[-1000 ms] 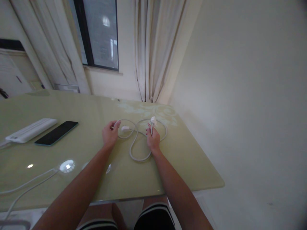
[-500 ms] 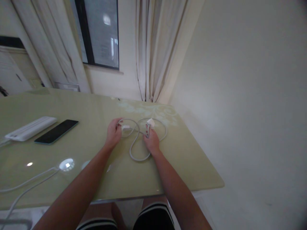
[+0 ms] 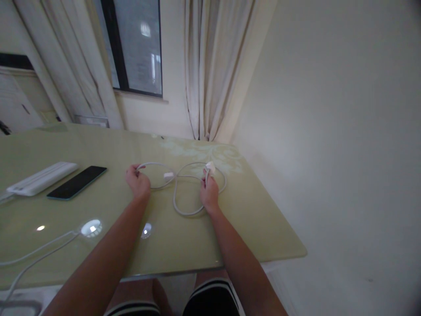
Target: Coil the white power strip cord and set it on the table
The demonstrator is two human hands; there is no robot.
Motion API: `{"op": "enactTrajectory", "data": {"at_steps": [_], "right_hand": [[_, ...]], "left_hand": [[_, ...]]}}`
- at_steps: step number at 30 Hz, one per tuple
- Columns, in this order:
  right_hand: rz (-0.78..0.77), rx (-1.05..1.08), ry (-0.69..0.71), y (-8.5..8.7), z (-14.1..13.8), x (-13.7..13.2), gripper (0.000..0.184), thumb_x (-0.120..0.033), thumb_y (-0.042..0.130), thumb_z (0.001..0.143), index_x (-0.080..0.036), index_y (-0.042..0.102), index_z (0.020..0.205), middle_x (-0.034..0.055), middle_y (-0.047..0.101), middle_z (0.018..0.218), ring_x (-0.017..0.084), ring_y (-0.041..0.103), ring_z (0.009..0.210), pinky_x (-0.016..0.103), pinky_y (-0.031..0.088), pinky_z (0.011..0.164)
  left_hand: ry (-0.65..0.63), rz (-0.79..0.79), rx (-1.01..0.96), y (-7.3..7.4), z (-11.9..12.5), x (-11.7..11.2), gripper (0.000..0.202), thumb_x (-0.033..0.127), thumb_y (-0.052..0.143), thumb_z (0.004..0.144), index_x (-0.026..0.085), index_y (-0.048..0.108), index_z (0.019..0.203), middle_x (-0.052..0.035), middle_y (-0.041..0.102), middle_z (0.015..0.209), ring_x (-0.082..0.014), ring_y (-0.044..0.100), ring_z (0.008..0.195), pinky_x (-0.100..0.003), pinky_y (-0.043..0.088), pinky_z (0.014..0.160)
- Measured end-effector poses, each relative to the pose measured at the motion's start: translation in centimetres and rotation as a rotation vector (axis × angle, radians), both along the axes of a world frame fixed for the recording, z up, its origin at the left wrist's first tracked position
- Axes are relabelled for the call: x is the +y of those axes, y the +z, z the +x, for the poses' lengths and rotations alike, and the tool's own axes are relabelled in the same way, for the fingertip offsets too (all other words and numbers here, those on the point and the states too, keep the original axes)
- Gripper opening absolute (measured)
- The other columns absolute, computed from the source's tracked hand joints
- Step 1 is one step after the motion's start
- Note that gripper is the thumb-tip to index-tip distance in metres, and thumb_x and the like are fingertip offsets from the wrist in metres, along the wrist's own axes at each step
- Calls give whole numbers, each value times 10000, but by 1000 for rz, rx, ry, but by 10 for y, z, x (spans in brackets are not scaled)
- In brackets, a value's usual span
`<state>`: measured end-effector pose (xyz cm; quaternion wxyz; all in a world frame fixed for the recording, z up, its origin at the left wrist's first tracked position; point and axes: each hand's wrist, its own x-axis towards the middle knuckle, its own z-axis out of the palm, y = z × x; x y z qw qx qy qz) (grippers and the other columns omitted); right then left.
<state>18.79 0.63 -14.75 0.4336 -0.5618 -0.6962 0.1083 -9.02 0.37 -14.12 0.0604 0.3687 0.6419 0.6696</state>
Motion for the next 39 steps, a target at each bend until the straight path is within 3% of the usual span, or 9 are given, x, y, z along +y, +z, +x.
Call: {"op": "enactTrajectory", "data": {"at_steps": [5,9,14,17,20,24,28,33,39], "right_hand": [[126,187,36,-2,1,3,548,-110,555,910,-157,634,1450,104,734,1020,229,680,932,355,529,915],[186,246,35,-2,3,5,496,-140,547,948,-171,642,1434,102,741,1034,224,687,946,360,539,927],[253,259,-11,-2,7,6,445,-197,514,991,-157,658,1409,138,739,1078,249,692,1006,398,545,961],[276,273,-17,-2,7,5,441,-225,503,1004,-139,656,1408,148,741,1086,257,695,1020,414,543,984],[285,267,-13,-1,5,4,427,-250,491,1020,-149,665,1397,148,746,1122,251,692,1039,410,541,1001],[273,245,-17,2,5,1,419,-267,478,1038,-174,664,1401,145,740,1169,244,688,1072,408,535,1019],[256,240,0,5,4,-2,422,-274,479,1043,-164,658,1409,156,731,1180,249,688,1079,421,530,1024],[257,263,31,7,4,-4,423,-275,483,1038,-152,668,1397,162,729,1168,252,687,1068,421,527,1019],[247,287,12,6,3,-4,416,-257,517,1010,-151,678,1378,142,732,1129,238,691,1042,398,538,1000]], "left_hand": [[3,68,136,25,9,-15,360,23,485,625,216,715,822,-73,672,966,-292,608,1133,-501,373,1140],[-266,18,84,35,23,-21,290,99,508,686,215,734,826,-84,704,1063,-286,621,1128,-487,420,1109],[-588,-164,-68,30,40,-20,185,281,663,702,207,756,844,-74,745,881,-283,683,900,-457,549,897],[-771,-233,-153,29,48,-26,303,456,724,735,205,779,895,-111,789,1034,-312,717,990,-445,587,843],[-967,-275,-293,32,57,-34,456,617,724,784,218,807,990,-138,767,1252,-347,677,1202,-463,577,929],[-1161,-195,-605,38,63,-38,728,860,543,832,231,813,1082,-156,679,1435,-383,545,1389,-491,575,935],[-1180,-150,-797,41,65,-38,962,973,344,810,193,808,1130,-211,697,1378,-391,607,1285,-534,599,871],[-1124,-174,-829,40,66,-36,767,843,467,867,196,806,1102,-194,713,1354,-342,672,1174,-506,596,884],[-1115,-139,-843,36,68,-32,748,876,526,813,195,805,949,-187,745,1280,-348,664,1201,-495,590,919]]}}
